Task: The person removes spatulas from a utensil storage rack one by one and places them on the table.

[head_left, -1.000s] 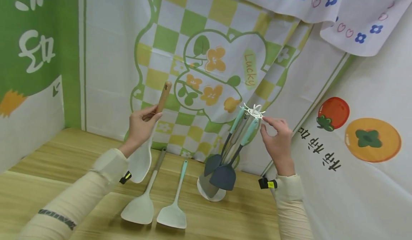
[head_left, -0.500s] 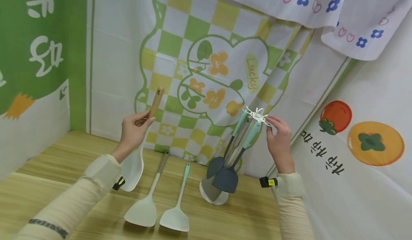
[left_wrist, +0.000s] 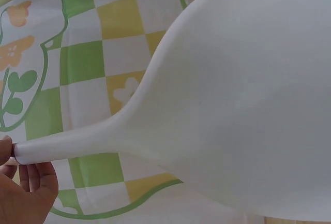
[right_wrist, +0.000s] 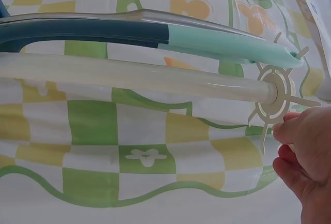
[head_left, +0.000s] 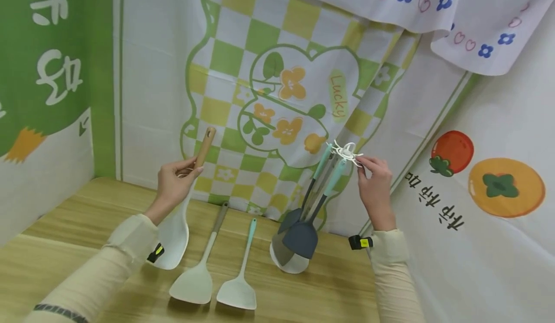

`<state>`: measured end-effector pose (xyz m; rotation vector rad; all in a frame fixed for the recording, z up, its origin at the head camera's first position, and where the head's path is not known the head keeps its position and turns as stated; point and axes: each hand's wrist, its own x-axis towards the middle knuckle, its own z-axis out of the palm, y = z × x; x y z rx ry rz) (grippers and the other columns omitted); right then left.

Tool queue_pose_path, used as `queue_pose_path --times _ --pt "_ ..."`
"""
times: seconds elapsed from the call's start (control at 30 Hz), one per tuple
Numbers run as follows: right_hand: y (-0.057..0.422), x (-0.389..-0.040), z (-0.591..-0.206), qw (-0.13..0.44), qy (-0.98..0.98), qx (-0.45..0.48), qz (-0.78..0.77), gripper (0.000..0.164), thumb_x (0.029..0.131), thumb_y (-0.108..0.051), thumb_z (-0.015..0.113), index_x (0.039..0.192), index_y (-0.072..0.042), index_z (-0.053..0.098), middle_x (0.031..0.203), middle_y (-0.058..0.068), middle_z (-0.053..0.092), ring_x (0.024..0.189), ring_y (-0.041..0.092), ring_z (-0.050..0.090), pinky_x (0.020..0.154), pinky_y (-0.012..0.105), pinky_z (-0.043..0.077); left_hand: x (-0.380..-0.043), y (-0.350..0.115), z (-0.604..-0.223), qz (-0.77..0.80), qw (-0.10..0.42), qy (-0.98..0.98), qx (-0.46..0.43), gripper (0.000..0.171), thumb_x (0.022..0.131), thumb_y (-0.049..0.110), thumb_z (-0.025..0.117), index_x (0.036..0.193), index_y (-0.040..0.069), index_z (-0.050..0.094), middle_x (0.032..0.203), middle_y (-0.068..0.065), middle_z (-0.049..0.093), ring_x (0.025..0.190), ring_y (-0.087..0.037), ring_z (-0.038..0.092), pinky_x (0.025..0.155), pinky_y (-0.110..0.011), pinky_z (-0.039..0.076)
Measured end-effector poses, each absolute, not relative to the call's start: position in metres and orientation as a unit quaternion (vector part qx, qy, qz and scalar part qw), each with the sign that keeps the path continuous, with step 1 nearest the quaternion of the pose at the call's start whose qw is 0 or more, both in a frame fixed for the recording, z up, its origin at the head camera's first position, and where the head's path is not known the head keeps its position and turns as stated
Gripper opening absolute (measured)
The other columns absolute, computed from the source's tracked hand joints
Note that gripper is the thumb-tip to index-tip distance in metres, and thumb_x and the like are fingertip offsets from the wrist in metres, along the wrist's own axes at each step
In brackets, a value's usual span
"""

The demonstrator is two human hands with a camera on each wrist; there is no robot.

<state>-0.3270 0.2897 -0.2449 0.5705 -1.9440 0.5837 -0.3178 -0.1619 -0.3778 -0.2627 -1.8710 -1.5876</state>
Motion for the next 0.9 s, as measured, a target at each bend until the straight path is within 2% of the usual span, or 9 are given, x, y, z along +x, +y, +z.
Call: queue_pose_path --times 0.03,0.27,0.33,0.57,0.73,0.8,0.9 --pt "0.289 -0.327 -0.245 0.492 -0.803 0.235 0.241 0.017 0.089 0.014 0.068 0.103 0.009 0.076 0.101 0.026 0.073 0.093 0.045 0.064 0.091 0.056 0.046 -0.317 -0.163 -0.379 -0.603 0.326 -0.722 -0.096 0.036 0.095 0.006 0.071 0.128 -0.006 0.065 0.11 -0.03 0.07 0.077 0.007 0.061 0.071 -0.006 0.052" --pt "0.285 -0.323 -0.247 0.49 -0.81 0.221 0.236 0.02 0.087 0.016 0.068 0.105 0.012 0.075 0.101 0.029 0.072 0.095 0.048 0.062 0.086 0.057 0.048 -0.319 -0.166 -0.391 -0.588 0.307 -0.745 -0.078 0.038 0.096 0.014 0.071 0.131 -0.001 0.065 0.111 -0.026 0.072 0.077 0.006 0.06 0.067 -0.009 0.052" --pt "0.284 -0.323 -0.247 0.489 -0.811 0.217 0.238 0.02 0.087 0.016 0.067 0.105 0.012 0.074 0.101 0.029 0.072 0.096 0.048 0.063 0.093 0.059 0.047 -0.318 -0.167 -0.393 -0.584 0.304 -0.749 -0.075 0.038 0.097 0.014 0.071 0.131 -0.001 0.065 0.111 -0.026 0.072 0.077 0.004 0.06 0.065 -0.011 0.052" --pt "0.283 -0.323 -0.248 0.483 -0.815 0.205 0.246 0.022 0.09 0.014 0.066 0.109 0.01 0.074 0.104 0.029 0.071 0.097 0.047 0.061 0.094 0.058 0.047 -0.316 -0.172 -0.4 -0.577 0.285 -0.763 -0.055 0.038 0.097 0.016 0.071 0.131 -0.001 0.065 0.113 -0.026 0.071 0.077 0.002 0.06 0.056 -0.016 0.051" --pt "0.284 -0.324 -0.25 0.49 -0.81 0.204 0.251 0.024 0.088 0.017 0.064 0.109 0.01 0.074 0.103 0.028 0.072 0.098 0.046 0.064 0.112 0.064 0.038 -0.318 -0.174 -0.405 -0.58 0.272 -0.766 -0.041 0.039 0.097 0.017 0.071 0.132 -0.001 0.065 0.115 -0.027 0.071 0.076 0.007 0.059 0.057 -0.015 0.052" --pt "0.284 -0.323 -0.25 0.489 -0.81 0.206 0.252 0.024 0.089 0.016 0.064 0.11 0.009 0.074 0.104 0.028 0.072 0.098 0.046 0.063 0.11 0.063 0.039 -0.318 -0.174 -0.407 -0.583 0.267 -0.767 -0.034 0.04 0.097 0.017 0.071 0.133 -0.001 0.064 0.116 -0.027 0.07 0.076 0.01 0.058 0.058 -0.014 0.052" --pt "0.283 -0.322 -0.25 0.488 -0.809 0.21 0.253 0.024 0.09 0.016 0.064 0.11 0.009 0.074 0.104 0.028 0.072 0.098 0.047 0.062 0.1 0.059 0.045 -0.316 -0.176 -0.409 -0.58 0.264 -0.77 -0.027 0.041 0.098 0.017 0.07 0.134 -0.001 0.063 0.118 -0.027 0.069 0.077 0.011 0.057 0.059 -0.013 0.052"
